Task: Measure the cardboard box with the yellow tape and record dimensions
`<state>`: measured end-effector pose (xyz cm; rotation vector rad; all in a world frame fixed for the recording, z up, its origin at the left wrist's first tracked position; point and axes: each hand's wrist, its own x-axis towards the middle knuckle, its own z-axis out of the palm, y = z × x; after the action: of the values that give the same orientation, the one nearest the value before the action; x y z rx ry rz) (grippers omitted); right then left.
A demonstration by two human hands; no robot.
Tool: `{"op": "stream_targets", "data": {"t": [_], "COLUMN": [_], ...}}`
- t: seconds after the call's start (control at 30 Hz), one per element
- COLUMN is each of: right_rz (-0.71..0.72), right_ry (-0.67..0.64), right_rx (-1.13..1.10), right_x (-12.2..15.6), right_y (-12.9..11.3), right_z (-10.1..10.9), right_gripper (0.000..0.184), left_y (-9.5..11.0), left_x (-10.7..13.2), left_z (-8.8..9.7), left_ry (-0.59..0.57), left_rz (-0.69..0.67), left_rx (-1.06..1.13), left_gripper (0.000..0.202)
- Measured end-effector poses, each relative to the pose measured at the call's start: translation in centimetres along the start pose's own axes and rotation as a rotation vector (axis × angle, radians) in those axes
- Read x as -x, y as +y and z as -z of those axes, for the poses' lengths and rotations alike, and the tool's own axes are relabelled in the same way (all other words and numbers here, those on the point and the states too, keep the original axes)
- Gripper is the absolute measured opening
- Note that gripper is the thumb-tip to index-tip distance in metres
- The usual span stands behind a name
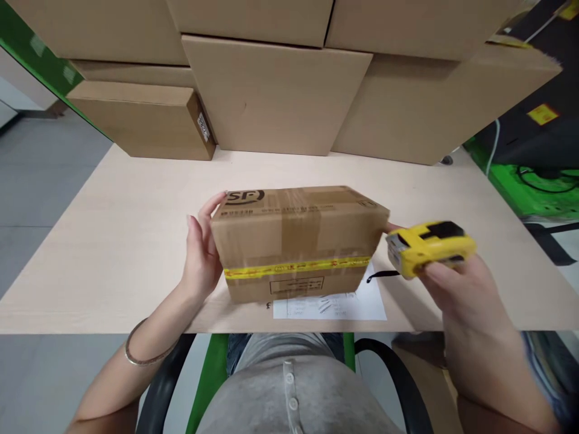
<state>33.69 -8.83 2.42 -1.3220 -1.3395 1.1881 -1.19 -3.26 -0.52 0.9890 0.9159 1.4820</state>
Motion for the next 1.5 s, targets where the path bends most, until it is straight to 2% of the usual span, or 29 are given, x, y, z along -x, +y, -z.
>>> {"op": "stream_targets", "data": {"t": [0.07, 0.13, 0.2, 0.3, 0.37, 0.47, 0.53, 0.57, 0.67, 0.73, 0.8, 0.87, 0.93, 1.03, 1.13, 1.23, 1.4, 1.5], "right_rz": [0.021, 0.046, 0.057, 0.044, 0.072, 0.18, 0.255, 0.31, 0.439, 0.551, 0.63, 0.681, 0.705, 0.708, 0.696, 0.62, 0.526, 0.442], "right_ry": [-0.069, -0.169, -0.274, -0.384, -0.38, -0.201, -0.099, -0.093, -0.319, -0.49, -0.619, -0.704, -0.739, -0.699, -0.589, -0.47, -0.317, -0.249], "right_rx": [0.049, 0.152, 0.262, 0.357, 0.368, 0.354, 0.4, 0.433, 0.46, 0.469, 0.534, 0.591, 0.629, 0.692, 0.754, 0.792, 0.833, 0.86], "right_x": [1.4, 2.2, 2.5, 2.5, 2.2, 1.2, -0.4, -1.4, -5.3, -7.7, -9.5, -10.6, -11.0, -10.7, -9.6, -8.2, -5.9, -5.3], "right_y": [-0.5, -0.6, -0.6, -0.9, -1.6, -3.5, -5.1, -5.9, -8.3, -9.5, -10.4, -10.8, -10.9, -10.4, -9.7, -8.9, -7.6, -6.5], "right_z": [0.6, 0.8, 0.9, 1.1, 1.2, 0.4, -1.3, -2.6, -7.3, -10.4, -12.9, -14.5, -15.0, -14.1, -11.5, -7.6, 0.4, 3.8], "right_gripper": [0.034, 0.034, 0.037, 0.039, 0.036, 0.034, 0.038, 0.042, 0.058, 0.049, 0.037, 0.029, 0.029, 0.031, 0.038, 0.041, 0.038, 0.034], "left_y": [0.1, -0.2, -0.6, -1.3, -1.6, -1.8, -1.8, -1.8, -1.7, -1.7, -2.0, -2.4, -2.9, -3.2, -3.1, -3.0, -3.2, -3.2], "left_x": [-0.4, -0.9, -1.4, -1.9, -2.0, -2.1, -2.1, -2.1, -2.1, -2.1, -2.2, -2.4, -2.7, -3.2, -3.5, -3.5, -3.7, -3.9], "left_z": [-0.1, 0.2, 0.8, 1.5, 1.7, 1.3, 0.9, 0.7, 0.3, 0.4, 0.8, 1.5, 2.1, 2.4, 2.0, 1.9, 2.5, 2.7], "left_ry": [0.005, -0.032, -0.094, -0.186, -0.217, -0.182, -0.148, -0.143, -0.175, -0.158, -0.072, 0.007, -0.01, -0.138, -0.21, -0.275, -0.346, -0.38], "left_rz": [-0.143, -0.215, -0.214, -0.141, -0.123, -0.163, -0.164, -0.155, -0.118, -0.081, -0.066, -0.086, -0.101, -0.066, -0.091, -0.125, -0.136, -0.141], "left_rx": [-0.008, -0.051, -0.105, -0.113, -0.09, -0.053, -0.012, 0.012, 0.077, 0.116, 0.148, 0.164, 0.162, 0.142, 0.137, 0.121, 0.119, 0.118], "left_gripper": [0.049, 0.042, 0.036, 0.04, 0.042, 0.036, 0.043, 0.05, 0.058, 0.057, 0.049, 0.038, 0.034, 0.035, 0.031, 0.028, 0.027, 0.028]}}
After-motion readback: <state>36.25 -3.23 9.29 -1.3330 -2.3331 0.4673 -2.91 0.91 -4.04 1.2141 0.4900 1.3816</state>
